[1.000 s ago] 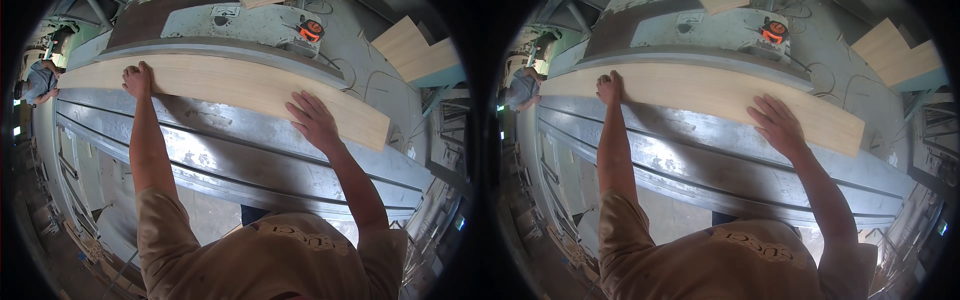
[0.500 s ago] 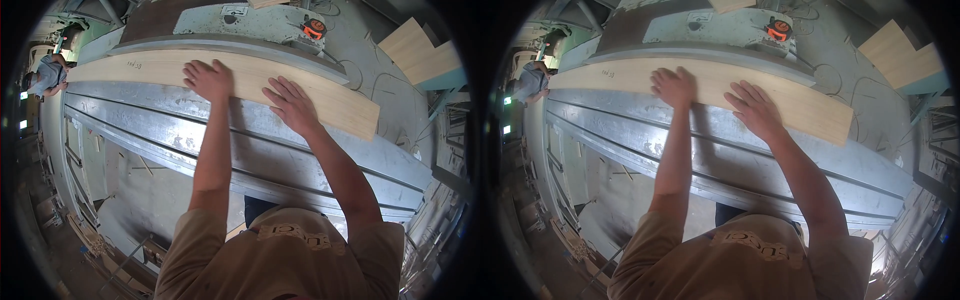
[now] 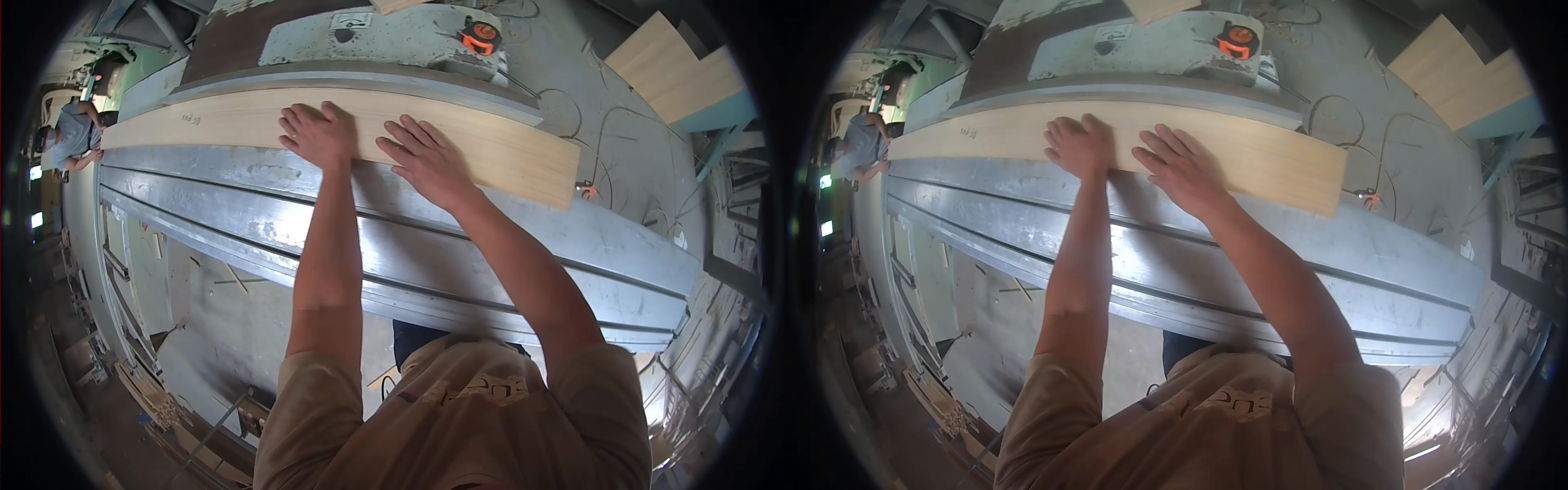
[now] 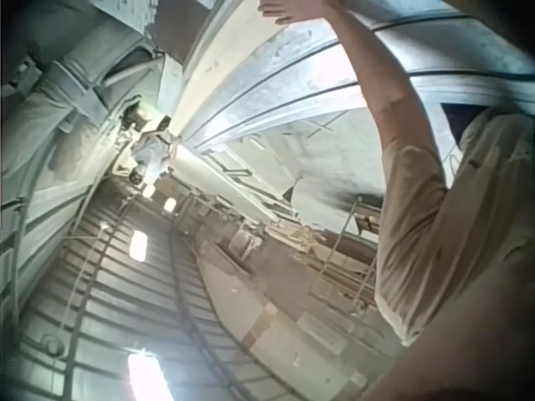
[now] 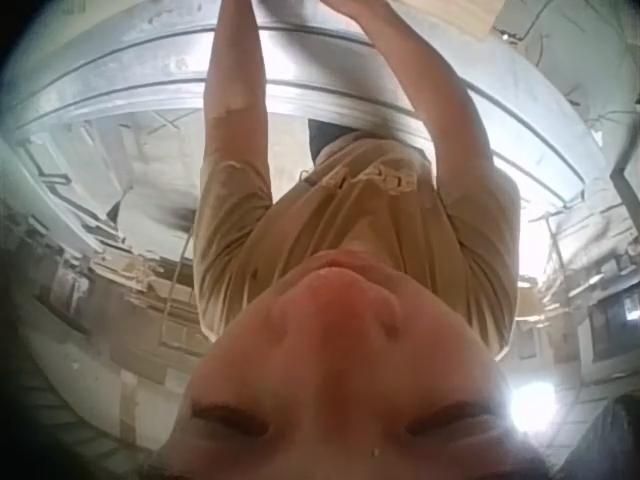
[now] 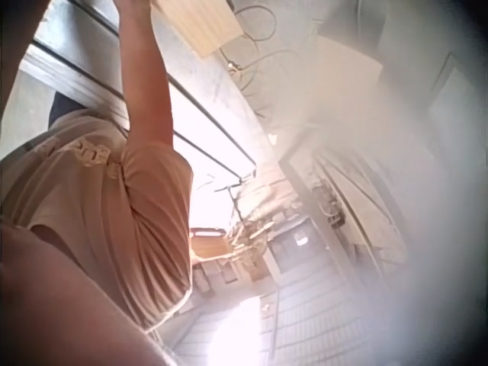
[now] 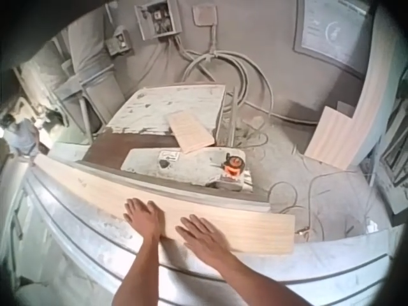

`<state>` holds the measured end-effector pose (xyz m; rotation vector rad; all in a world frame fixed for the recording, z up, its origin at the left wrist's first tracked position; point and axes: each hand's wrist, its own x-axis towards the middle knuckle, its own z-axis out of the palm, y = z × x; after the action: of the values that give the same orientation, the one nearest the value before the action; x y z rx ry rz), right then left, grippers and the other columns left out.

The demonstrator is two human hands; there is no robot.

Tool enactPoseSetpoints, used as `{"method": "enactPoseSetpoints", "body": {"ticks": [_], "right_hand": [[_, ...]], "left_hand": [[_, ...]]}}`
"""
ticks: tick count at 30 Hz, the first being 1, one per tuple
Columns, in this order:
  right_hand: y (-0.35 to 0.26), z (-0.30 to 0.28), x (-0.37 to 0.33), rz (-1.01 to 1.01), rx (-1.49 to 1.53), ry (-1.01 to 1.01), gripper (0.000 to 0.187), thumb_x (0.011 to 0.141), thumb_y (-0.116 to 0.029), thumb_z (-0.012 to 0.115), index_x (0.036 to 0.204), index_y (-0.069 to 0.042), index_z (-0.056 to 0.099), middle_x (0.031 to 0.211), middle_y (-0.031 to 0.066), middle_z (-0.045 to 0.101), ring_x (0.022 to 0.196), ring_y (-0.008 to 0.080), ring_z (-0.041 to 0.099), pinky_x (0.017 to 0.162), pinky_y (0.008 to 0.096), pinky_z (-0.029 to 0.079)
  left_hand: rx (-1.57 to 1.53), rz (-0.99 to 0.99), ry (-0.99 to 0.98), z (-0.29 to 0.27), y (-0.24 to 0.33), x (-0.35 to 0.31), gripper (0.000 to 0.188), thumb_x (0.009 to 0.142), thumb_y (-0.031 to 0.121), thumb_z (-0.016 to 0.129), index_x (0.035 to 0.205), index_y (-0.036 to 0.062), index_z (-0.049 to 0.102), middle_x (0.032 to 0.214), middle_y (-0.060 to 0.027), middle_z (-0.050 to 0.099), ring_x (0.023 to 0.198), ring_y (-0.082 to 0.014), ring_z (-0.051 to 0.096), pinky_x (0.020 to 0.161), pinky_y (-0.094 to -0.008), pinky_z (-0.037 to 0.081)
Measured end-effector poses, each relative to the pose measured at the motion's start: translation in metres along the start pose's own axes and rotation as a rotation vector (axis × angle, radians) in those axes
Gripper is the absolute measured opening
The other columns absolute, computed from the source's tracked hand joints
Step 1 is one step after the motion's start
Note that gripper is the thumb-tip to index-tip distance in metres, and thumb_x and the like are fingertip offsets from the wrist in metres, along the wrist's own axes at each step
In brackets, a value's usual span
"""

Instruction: The recorder uses a large industrial sliding table saw to cut wooden planks and then moves them within the workshop.

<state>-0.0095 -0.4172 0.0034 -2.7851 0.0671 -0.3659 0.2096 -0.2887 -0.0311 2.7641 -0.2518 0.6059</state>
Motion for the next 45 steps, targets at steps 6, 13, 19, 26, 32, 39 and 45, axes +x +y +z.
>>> {"method": "enactPoseSetpoints", "body": {"ticks": [6,13,19,26,32,39,45], "right_hand": [[0.076,-0.059,-0.127,0.016,0.022,0.016,0.062,0.094,-0.021,0.08,0.154,-0.016,0.064,0.163,0.0041,0.06,0.157,0.0272,0.05,0.13,0.0469,0.041],[0.124,-0.093,-0.202,0.004,-0.041,0.003,0.058,0.092,-0.017,0.08,0.149,-0.015,0.067,0.16,0.0036,0.062,0.154,0.0251,0.054,0.127,0.0458,0.044],[0.126,-0.094,-0.205,0.033,0.001,0.065,0.056,0.093,-0.016,0.08,0.148,-0.016,0.069,0.16,0.0027,0.063,0.153,0.0247,0.054,0.127,0.0453,0.044],[0.129,-0.088,-0.21,0.0,0.043,0.131,0.054,0.095,-0.012,0.076,0.148,-0.013,0.069,0.163,0.003,0.061,0.156,0.0241,0.052,0.13,0.0433,0.04],[0.134,-0.072,-0.219,0.077,0.01,0.139,0.044,0.103,-0.015,0.064,0.146,-0.016,0.07,0.165,0.0024,0.061,0.158,0.0222,0.049,0.134,0.0406,0.036],[0.126,-0.066,-0.221,0.121,0.042,0.192,0.039,0.101,-0.018,0.065,0.138,-0.017,0.074,0.161,0.0008,0.063,0.157,0.0204,0.049,0.132,0.0397,0.038],[0.117,-0.077,-0.215,0.178,0.034,-0.006,0.038,0.106,-0.016,0.06,0.142,-0.02,0.072,0.167,-0.0025,0.057,0.161,0.0183,0.045,0.137,0.0377,0.034]], "left_hand": [[0.065,0.025,0.012,0.004,-0.013,0.003,0.059,0.1,0.052,0.058,0.125,0.0001,0.067,0.14,-0.0154,0.062,0.14,-0.0345,0.052,0.116,-0.056,0.037],[0.083,0.059,0.062,0.005,-0.015,0.006,0.056,0.1,0.05,0.058,0.125,0.0006,0.069,0.14,-0.0144,0.064,0.141,-0.0337,0.054,0.116,-0.0571,0.039],[0.06,0.037,-0.016,-0.002,-0.013,0.007,0.054,0.1,0.05,0.058,0.121,0.002,0.071,0.138,-0.0114,0.065,0.137,-0.0323,0.056,0.114,-0.0559,0.04],[0.06,0.029,-0.037,0.001,-0.016,0.012,0.057,0.102,0.052,0.055,0.125,0.0027,0.071,0.141,-0.0125,0.064,0.14,-0.0326,0.056,0.118,-0.0575,0.039],[0.09,0.018,-0.155,0.007,-0.014,0.005,0.061,0.103,0.056,0.051,0.126,0.0028,0.072,0.142,-0.0117,0.065,0.139,-0.0324,0.057,0.118,-0.0568,0.04],[0.102,0.032,-0.137,0.012,-0.027,0.009,0.065,0.103,0.058,0.049,0.126,0.0013,0.07,0.139,-0.0139,0.066,0.136,-0.0335,0.059,0.114,-0.057,0.041],[0.108,-0.03,-0.213,-0.003,-0.018,0.002,0.069,0.102,0.058,0.05,0.13,0.0005,0.075,0.14,-0.0185,0.069,0.132,-0.0374,0.064,0.118,-0.057,0.039]]}}
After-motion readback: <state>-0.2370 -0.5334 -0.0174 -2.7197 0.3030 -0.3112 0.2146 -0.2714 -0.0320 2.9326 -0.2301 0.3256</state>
